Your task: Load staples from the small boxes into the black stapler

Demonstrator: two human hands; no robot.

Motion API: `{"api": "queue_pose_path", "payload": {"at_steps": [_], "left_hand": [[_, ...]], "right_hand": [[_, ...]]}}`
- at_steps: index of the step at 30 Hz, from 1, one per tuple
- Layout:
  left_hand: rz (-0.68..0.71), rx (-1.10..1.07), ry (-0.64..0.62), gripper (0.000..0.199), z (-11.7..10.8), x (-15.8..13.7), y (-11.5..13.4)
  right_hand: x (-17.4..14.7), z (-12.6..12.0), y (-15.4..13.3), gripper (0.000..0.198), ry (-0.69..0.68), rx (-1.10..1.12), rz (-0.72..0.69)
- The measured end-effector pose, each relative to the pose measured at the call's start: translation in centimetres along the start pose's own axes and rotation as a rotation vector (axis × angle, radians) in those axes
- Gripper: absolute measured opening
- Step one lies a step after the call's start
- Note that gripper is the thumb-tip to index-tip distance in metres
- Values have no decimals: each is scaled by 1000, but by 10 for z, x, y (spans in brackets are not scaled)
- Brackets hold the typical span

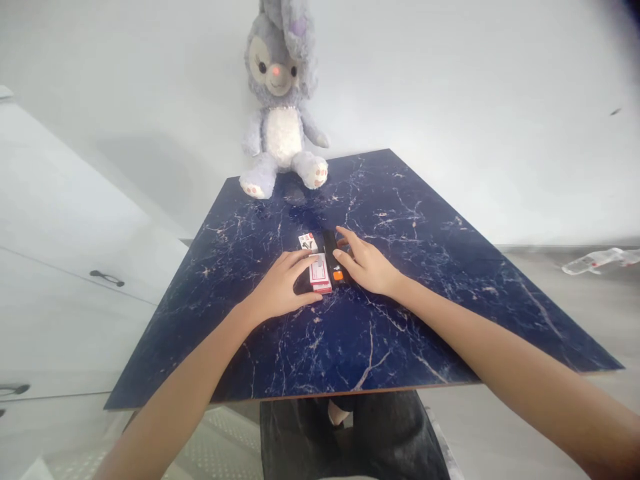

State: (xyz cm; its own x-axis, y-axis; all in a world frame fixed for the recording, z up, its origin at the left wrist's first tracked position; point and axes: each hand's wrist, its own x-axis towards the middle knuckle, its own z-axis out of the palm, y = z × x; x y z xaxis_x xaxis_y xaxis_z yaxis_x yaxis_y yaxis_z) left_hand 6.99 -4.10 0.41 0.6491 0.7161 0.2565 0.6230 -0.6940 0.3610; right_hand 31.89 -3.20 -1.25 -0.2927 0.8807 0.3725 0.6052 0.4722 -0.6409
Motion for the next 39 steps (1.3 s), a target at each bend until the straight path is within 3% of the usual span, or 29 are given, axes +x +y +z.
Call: {"api": "queue_pose_path", "payload": {"at_steps": [15, 19, 22, 27, 34, 37, 39], "left_hand": [[-83, -63, 16, 75, 1, 0, 9], [-21, -72, 111, 59, 3, 0, 0], [-75, -46, 188, 50, 7, 8, -18], [-157, 28, 81, 50, 15, 27, -42], [-100, 1, 51, 55, 8, 17, -32], [-104, -59, -33, 68, 0, 8, -31], [-116, -100, -110, 88, -3, 3, -27]], "right_hand": [[0, -1, -3, 57, -32, -7, 22], [0, -1, -2, 57, -26, -19, 12], [-1, 0, -1, 58, -24, -27, 15], [0, 0, -2, 59, -33, -32, 25], [0, -2, -2, 59, -65, -31, 35], [-1, -4, -3, 59, -70, -47, 53], [-1, -5, -5, 58, -58, -62, 65]]}}
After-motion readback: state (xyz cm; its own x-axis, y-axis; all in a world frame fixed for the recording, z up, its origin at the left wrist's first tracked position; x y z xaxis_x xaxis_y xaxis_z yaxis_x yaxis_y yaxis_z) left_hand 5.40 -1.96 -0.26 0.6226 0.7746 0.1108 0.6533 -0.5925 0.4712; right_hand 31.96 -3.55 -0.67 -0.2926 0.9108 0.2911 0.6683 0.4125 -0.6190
